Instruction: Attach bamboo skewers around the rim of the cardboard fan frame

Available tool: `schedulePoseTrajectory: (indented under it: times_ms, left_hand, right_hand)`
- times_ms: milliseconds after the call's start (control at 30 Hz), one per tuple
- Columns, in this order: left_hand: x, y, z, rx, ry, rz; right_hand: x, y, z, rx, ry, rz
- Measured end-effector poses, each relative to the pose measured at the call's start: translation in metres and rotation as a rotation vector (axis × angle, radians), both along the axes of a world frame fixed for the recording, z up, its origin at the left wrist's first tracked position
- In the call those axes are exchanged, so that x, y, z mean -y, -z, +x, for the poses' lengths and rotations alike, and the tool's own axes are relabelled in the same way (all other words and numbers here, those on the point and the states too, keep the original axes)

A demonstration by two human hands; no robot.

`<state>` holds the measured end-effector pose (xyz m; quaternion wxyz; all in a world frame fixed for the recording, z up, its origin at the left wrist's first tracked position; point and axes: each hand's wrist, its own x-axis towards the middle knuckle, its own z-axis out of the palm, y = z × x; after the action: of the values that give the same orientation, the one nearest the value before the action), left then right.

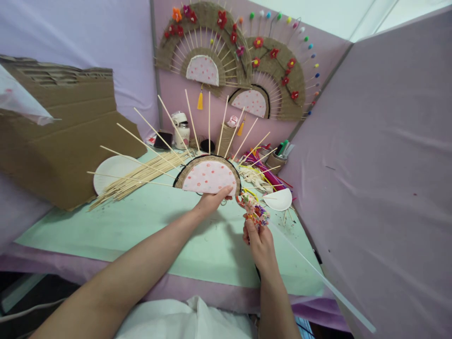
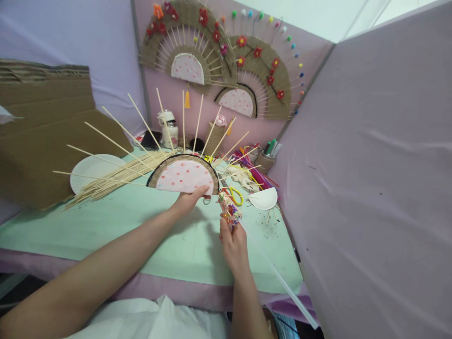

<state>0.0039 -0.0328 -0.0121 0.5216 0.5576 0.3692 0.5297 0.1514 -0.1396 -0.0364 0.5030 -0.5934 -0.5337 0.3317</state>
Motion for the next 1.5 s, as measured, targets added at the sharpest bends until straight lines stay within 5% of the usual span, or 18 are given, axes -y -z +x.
schedulePoseTrajectory:
  times_ms: [1500]
  left_hand:
    - [0.0028,-0.0016,0.0006,0.014,0.046,0.004]
  right_hand:
    - [0.0011,-0.0011,0.0015,0.009,-0.003,0.0]
